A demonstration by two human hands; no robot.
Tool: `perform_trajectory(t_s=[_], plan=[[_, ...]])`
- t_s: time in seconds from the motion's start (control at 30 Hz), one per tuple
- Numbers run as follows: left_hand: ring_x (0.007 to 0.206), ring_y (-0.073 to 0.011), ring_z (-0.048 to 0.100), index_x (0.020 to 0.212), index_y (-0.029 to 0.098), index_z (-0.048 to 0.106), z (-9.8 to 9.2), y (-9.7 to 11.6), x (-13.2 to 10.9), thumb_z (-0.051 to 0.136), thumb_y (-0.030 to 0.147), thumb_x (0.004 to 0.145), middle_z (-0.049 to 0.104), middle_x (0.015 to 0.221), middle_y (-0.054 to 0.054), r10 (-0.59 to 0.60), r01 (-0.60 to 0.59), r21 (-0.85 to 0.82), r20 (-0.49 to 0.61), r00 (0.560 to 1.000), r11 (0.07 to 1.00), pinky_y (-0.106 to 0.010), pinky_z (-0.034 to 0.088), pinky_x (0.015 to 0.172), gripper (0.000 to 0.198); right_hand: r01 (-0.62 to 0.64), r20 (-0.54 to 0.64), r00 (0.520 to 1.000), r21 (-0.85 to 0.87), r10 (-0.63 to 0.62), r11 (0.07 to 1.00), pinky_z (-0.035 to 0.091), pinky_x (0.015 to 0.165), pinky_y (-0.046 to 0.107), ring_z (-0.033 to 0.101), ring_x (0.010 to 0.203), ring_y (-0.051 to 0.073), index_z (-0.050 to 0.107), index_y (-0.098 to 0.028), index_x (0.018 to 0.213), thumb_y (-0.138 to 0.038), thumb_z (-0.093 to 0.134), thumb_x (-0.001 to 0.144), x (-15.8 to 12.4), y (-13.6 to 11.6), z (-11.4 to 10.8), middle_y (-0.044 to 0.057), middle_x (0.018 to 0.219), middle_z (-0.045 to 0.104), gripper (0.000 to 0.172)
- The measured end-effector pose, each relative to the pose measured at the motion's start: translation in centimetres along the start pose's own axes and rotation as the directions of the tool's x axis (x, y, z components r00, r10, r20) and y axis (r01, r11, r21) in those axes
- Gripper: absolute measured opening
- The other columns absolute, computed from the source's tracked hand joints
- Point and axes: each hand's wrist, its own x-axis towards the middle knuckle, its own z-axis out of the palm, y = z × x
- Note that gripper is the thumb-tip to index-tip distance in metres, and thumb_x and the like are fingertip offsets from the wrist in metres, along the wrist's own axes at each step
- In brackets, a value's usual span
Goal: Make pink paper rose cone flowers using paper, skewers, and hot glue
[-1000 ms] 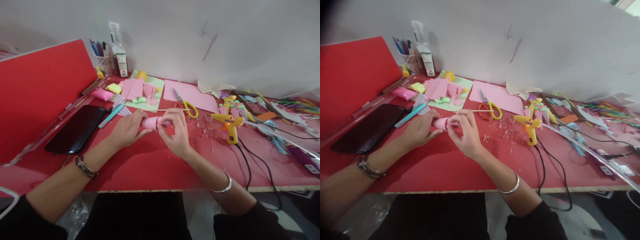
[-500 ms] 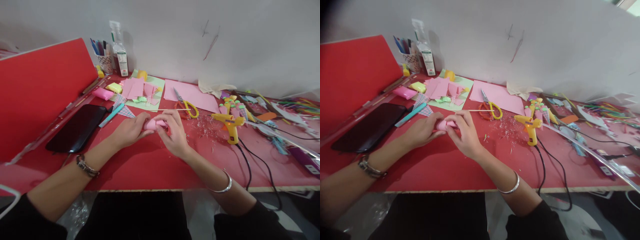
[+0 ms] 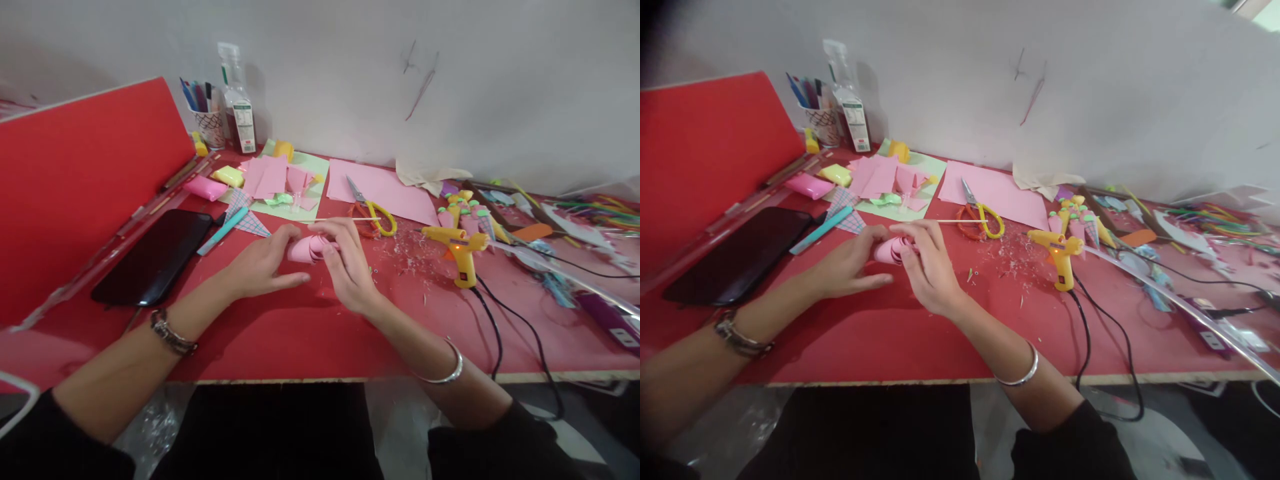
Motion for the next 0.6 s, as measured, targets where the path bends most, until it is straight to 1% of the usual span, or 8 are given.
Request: perform_trajectory(t_s=[0.07, 0.13, 0.17, 0.23, 0.33, 0.4, 0.5, 0.6], plan=[[0.074, -0.0171, 0.054, 0.100, 0.014, 0.036, 0.0, 0.0, 0.1, 0.043, 0.042, 0.078, 0.053, 0.091, -0.009, 0.000, 0.002, -0.086, 0.025, 1.000, 0.996, -0.029, 0.045, 0.062, 0.036, 0.014, -0.009, 1.000, 0.006, -0.014, 1.000, 0.044, 0.079, 0.036, 0.048, 0.092, 0.016, 0.047, -0.023, 0.098, -0.019, 0.034, 0.085, 0.0, 0.0, 0.0, 0.005, 0.095, 0.048, 0.019], [0.078, -0.0158, 0.052, 0.097, 0.016, 0.040, 0.2, -0.1, 0.3, 0.039, 0.032, 0.082, 0.052, 0.090, -0.007, 0.018, -0.010, -0.147, 0.049, 0.999, 0.989, -0.029, 0.044, 0.067, 0.022, 0.034, -0.004, 0.999, 0.025, -0.034, 0.999, 0.046, 0.075, 0.034, 0.048, 0.090, 0.015, 0.047, -0.023, 0.096, -0.017, 0.037, 0.082, 0.0, 0.0, 0.0, 0.005, 0.093, 0.047, 0.018], [0.079, -0.0154, 0.050, 0.094, 0.016, 0.043, 0.2, -0.2, 0.3, 0.037, 0.028, 0.083, 0.052, 0.088, -0.006, 0.032, -0.022, -0.158, 0.060, 0.998, 0.987, -0.029, 0.044, 0.069, 0.017, 0.043, 0.004, 0.999, 0.036, -0.043, 0.998, 0.047, 0.072, 0.033, 0.049, 0.088, 0.015, 0.047, -0.022, 0.096, -0.017, 0.039, 0.081, -0.1, 0.0, 0.0, 0.005, 0.092, 0.046, 0.018], [0.079, -0.0157, 0.048, 0.087, 0.016, 0.047, 0.3, -0.6, 0.5, 0.037, 0.025, 0.083, 0.051, 0.084, -0.005, 0.062, -0.053, -0.138, 0.062, 0.996, 0.989, -0.029, 0.043, 0.070, 0.014, 0.054, 0.020, 0.998, 0.053, -0.055, 0.997, 0.048, 0.067, 0.031, 0.049, 0.087, 0.016, 0.047, -0.022, 0.096, -0.018, 0.043, 0.078, -0.1, 0.0, 0.0, 0.005, 0.091, 0.045, 0.019], [0.077, -0.0167, 0.046, 0.083, 0.016, 0.052, 0.3, -1.0, 0.7, 0.043, 0.025, 0.081, 0.050, 0.080, -0.004, 0.077, -0.077, -0.055, 0.005, 0.997, 0.996, -0.031, 0.040, 0.069, 0.013, 0.056, 0.030, 0.998, 0.048, -0.057, 0.997, 0.048, 0.065, 0.031, 0.049, 0.086, 0.016, 0.045, -0.022, 0.098, -0.022, 0.050, 0.074, 0.0, 0.0, -0.1, 0.005, 0.094, 0.046, 0.025], [0.074, -0.0162, 0.045, 0.078, 0.016, 0.054, 0.3, -1.0, 0.8, 0.046, 0.025, 0.080, 0.049, 0.077, -0.003, 0.065, -0.067, -0.047, -0.051, 0.997, 0.997, -0.030, 0.039, 0.066, 0.012, 0.049, 0.044, 0.998, 0.036, -0.050, 0.998, 0.048, 0.068, 0.033, 0.048, 0.088, 0.017, 0.043, -0.023, 0.102, -0.027, 0.056, 0.071, 0.0, 0.0, -0.1, 0.006, 0.097, 0.047, 0.034], [0.067, -0.0131, 0.045, 0.068, 0.017, 0.048, 0.2, -0.6, 0.9, 0.050, 0.027, 0.077, 0.045, 0.073, 0.000, -0.014, -0.001, -0.152, -0.096, 0.995, 0.988, -0.026, 0.039, 0.059, 0.014, 0.028, 0.075, 0.997, 0.062, -0.033, 0.998, 0.046, 0.077, 0.037, 0.046, 0.094, 0.019, 0.041, -0.023, 0.106, -0.033, 0.065, 0.066, -0.1, 0.2, 0.1, 0.006, 0.100, 0.046, 0.048], [0.062, -0.0113, 0.043, 0.066, 0.018, 0.039, 0.2, -0.2, 0.9, 0.054, 0.028, 0.074, 0.040, 0.067, 0.002, -0.054, 0.023, -0.232, -0.126, 0.991, 0.972, -0.024, 0.037, 0.054, 0.020, -0.072, 0.075, 0.995, 0.143, 0.061, 0.987, 0.048, 0.074, 0.034, 0.048, 0.087, 0.016, 0.038, -0.024, 0.112, -0.034, 0.066, 0.065, -0.2, 0.4, 0.5, 0.006, 0.101, 0.043, 0.056]])
